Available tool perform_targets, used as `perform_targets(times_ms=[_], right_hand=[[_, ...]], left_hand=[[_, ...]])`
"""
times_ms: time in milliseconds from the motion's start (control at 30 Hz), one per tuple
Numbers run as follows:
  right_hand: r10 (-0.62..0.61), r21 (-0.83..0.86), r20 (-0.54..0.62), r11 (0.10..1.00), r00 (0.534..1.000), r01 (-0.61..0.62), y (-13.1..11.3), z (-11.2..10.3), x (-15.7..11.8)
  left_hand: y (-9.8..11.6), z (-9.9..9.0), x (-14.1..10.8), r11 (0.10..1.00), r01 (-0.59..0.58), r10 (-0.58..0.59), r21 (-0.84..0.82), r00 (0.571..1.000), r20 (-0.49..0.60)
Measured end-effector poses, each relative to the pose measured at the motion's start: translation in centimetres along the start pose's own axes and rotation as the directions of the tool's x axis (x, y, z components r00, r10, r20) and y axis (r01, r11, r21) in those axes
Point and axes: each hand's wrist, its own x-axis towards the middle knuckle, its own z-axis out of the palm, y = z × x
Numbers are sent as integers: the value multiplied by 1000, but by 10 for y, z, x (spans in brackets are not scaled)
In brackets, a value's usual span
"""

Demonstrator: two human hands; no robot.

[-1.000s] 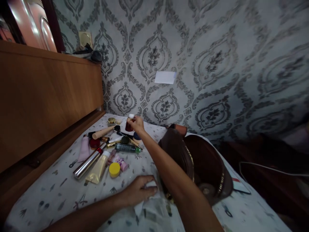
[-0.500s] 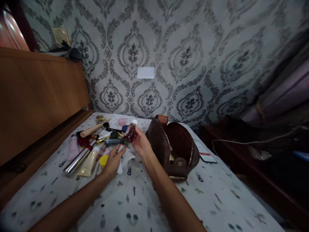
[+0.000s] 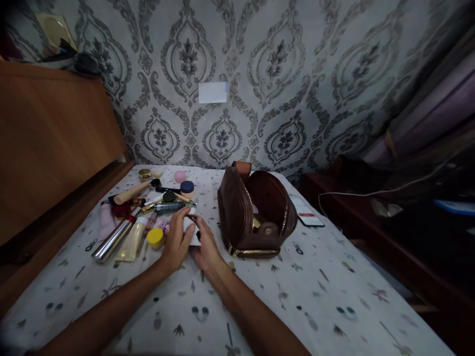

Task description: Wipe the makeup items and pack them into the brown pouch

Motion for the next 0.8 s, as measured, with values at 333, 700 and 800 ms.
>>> perform_targets(times_ms=[333,700,800], right_hand=[[-10,4,67,1000,998,10,1,16,-20],[39,4,51,999,998,-39,2,10,-14],[2,17,48,1000,999,-3,1,10,-13]], left_hand=[[3,-7,12,955,253,-266,-155,962,-66],[-10,-4,16,811,423,-488,-404,870,-67],[-10,-2,14,808,426,-484,-406,874,-48]])
